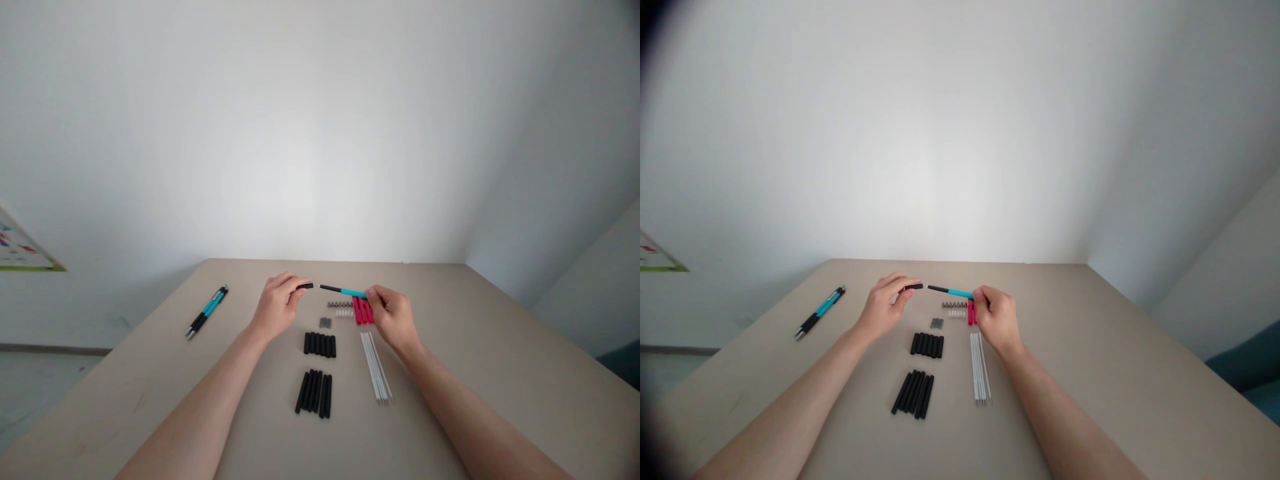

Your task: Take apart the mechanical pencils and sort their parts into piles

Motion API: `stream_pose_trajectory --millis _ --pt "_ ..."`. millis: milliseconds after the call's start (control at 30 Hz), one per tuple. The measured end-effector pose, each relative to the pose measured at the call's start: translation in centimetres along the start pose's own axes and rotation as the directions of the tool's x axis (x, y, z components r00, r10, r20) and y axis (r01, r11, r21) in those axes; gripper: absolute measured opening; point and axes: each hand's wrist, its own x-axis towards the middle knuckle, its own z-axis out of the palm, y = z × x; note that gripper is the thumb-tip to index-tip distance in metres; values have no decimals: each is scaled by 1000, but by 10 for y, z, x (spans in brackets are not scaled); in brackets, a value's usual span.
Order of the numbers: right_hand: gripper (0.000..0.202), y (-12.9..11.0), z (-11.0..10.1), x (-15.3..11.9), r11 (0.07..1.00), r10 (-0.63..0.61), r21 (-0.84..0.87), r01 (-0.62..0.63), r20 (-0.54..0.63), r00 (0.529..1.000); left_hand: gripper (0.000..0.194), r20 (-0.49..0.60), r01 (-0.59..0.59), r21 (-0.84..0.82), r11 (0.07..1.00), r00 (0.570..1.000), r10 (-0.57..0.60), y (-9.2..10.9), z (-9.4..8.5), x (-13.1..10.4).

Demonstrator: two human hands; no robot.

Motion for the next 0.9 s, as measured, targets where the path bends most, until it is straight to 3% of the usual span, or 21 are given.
stream_pose_trajectory --millis 133,333,500,700,900 --pt "38 2 2 0 1000 0 8 0 -5 1000 36 174 42 66 997 983 -53 3 -4 1" --pt "39 2 3 0 1000 -3 12 3 -15 1000 34 434 132 145 980 882 -183 9 -11 1" --pt "39 1 3 0 1000 2 4 -2 -19 1000 22 596 263 180 948 738 -318 9 -18 2" --pt "40 -1 3 0 1000 -5 6 5 -23 1000 13 779 464 138 875 494 -385 8 -24 -2" --pt "39 -3 2 -1 1000 -9 6 9 -20 1000 17 836 582 121 804 377 -399 10 -25 -5"
